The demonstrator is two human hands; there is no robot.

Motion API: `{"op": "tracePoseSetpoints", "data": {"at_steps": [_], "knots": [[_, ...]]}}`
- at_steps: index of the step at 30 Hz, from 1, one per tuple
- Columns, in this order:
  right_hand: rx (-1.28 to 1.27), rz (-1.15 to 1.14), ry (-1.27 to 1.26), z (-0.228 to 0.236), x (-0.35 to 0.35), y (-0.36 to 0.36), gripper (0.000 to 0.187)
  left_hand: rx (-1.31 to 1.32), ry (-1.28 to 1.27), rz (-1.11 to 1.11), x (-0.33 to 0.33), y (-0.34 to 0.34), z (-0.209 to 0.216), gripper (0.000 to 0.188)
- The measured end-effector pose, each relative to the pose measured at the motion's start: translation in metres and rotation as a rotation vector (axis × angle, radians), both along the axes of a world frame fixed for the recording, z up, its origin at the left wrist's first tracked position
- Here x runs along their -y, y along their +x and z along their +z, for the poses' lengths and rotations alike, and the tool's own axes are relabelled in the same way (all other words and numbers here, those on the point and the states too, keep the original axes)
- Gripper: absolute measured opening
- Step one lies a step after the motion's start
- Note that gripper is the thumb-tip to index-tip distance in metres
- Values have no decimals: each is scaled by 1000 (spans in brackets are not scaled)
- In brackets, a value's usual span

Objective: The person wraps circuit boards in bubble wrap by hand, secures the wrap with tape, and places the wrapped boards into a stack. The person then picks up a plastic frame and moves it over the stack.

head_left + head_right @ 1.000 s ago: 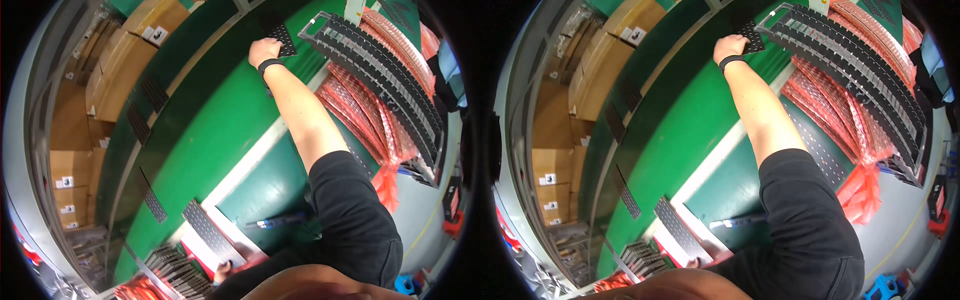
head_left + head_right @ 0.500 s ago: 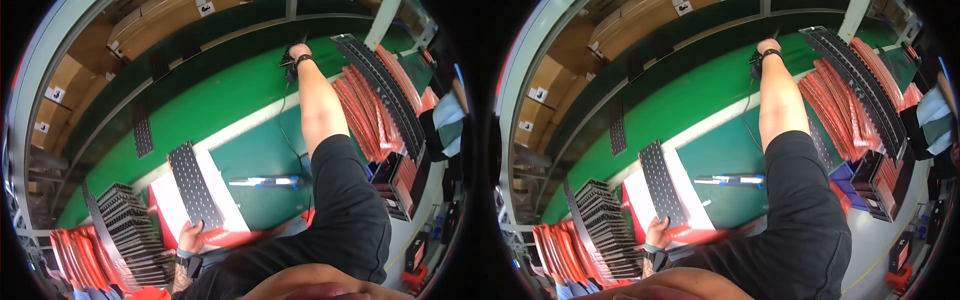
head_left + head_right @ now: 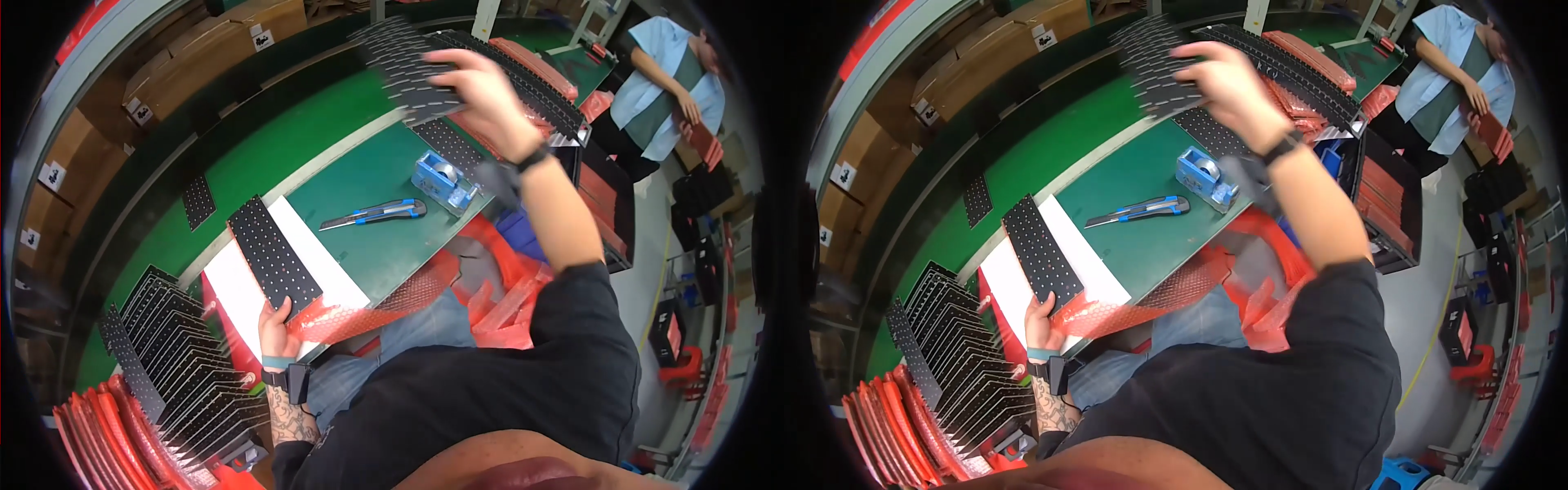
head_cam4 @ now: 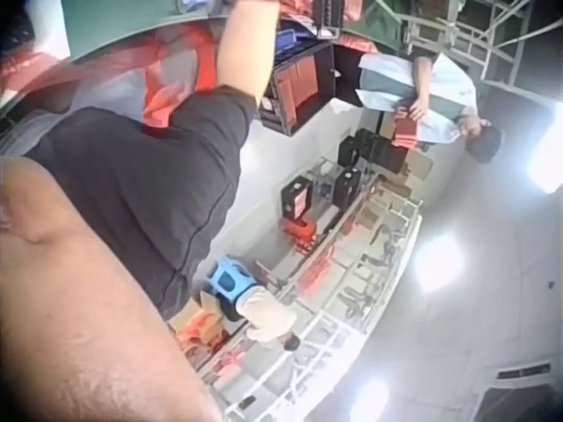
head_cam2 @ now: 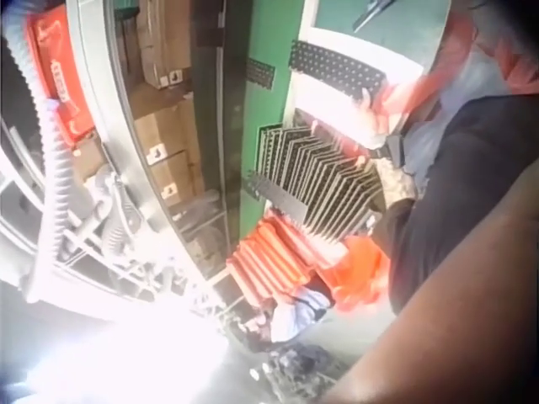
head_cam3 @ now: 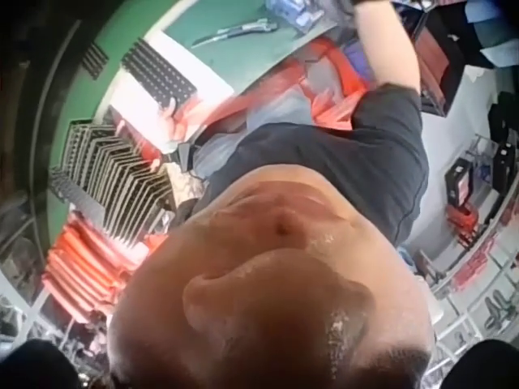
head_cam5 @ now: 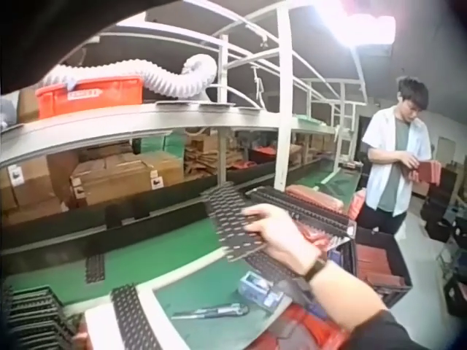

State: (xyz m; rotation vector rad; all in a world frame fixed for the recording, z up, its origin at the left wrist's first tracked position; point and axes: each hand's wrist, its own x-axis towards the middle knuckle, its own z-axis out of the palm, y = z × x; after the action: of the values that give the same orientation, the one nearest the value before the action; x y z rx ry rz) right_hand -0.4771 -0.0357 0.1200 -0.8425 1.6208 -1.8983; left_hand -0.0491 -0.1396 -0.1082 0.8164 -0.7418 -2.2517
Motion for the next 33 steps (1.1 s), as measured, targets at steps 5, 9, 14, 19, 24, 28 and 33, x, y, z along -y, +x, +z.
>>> {"op": "tracePoseSetpoints", "data": {"at_steps": [5,9,14,19,24,28,33], "knots": [[-321,-277,66,54,-102,-76,22,-17,16,-15,2,-3,-2,43],[-267,-392,147,89,-97,-119,22,-19,45,29,-1,-2,7,44],[-323,-330,234,64,-53,-113,21,-26,69,86,3,4,8,45],[-260,20,219,29,21,-53,28,-9,48,30,4,3,0,46],[-169,367,214,-27,138,41,40,-34,-12,79,2,11,-5,46],[55,523,229,-58,237,131,54,-46,-32,69,4,12,-12,47],[379,856,138,-118,418,188,24,-78,11,57,4,10,-6,48]]}}
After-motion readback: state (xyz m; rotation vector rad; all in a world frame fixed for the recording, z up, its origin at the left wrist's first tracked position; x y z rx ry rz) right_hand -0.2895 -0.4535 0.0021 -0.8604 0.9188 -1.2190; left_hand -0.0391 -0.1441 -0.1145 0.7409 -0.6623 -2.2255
